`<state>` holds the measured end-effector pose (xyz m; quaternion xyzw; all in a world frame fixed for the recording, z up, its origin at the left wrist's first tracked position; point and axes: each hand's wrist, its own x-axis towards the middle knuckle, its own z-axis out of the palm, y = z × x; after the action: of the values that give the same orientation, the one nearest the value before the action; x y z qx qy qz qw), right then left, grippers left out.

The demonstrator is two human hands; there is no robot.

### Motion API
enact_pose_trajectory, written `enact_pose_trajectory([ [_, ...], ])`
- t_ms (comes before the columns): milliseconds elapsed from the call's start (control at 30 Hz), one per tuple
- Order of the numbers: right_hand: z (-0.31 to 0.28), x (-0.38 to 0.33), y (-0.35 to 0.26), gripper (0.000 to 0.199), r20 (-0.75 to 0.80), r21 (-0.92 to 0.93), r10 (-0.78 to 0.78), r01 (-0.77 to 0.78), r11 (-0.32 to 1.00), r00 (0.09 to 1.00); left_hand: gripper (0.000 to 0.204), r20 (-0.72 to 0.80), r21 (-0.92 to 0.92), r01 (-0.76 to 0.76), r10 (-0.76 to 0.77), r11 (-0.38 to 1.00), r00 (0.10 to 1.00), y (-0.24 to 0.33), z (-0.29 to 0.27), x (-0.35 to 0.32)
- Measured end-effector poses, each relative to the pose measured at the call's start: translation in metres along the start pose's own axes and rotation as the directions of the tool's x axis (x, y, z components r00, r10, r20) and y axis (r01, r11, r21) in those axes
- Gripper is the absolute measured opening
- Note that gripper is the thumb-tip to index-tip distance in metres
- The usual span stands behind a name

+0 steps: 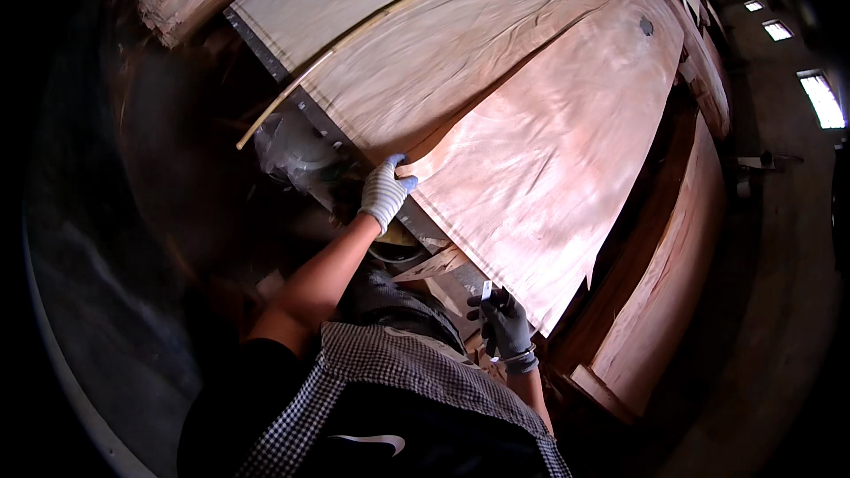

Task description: The person prepares wood veneer sheets by measuring a large stack with a long stick, removing damaged top layers, and using a knife to trim specific sections of the sheets.

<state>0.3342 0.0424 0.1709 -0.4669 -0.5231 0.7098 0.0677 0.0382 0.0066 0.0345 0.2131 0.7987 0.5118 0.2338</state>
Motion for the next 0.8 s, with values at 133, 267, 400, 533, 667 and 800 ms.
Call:
enact_pose_trajectory([
  [133, 0.0, 0.02, -0.014, 0.015, 0.054, -0.116, -0.012, 0.018, 0.993, 0.998, 0.04, 0.014, 0.112, 0.202, -0.205, 0.973, 0.979, -0.024, -0.002, 0.018],
  [267, 0.006, 0.045, -0.026, 0.016, 0.048, -0.069, -0.034, 0.037, 0.997, 0.998, 0.033, 0.116, -0.029, 0.381, -0.376, 0.924, 0.919, -0.015, -0.014, 0.02],
  [400, 0.01, 0.073, -0.041, 0.018, 0.112, -0.15, -0.027, 0.044, 0.988, 0.993, 0.024, 0.176, -0.117, 0.469, -0.446, 0.876, 0.877, -0.017, -0.018, 0.023],
  [533, 0.022, 0.1, -0.061, 0.021, 0.147, -0.177, -0.053, 0.079, 0.981, 0.988, 0.022, 0.21, -0.214, 0.546, -0.507, 0.81, 0.836, -0.003, -0.019, 0.014],
  [667, 0.031, 0.124, -0.068, 0.019, 0.176, -0.201, -0.049, 0.084, 0.976, 0.983, 0.026, 0.142, -0.025, 0.465, -0.457, 0.885, 0.878, -0.011, -0.025, 0.016],
  [800, 0.033, 0.14, -0.073, 0.013, 0.225, -0.197, -0.066, 0.112, 0.974, 0.972, 0.027, -0.138, 0.255, 0.173, -0.141, 0.951, 0.98, -0.006, -0.035, -0.014],
])
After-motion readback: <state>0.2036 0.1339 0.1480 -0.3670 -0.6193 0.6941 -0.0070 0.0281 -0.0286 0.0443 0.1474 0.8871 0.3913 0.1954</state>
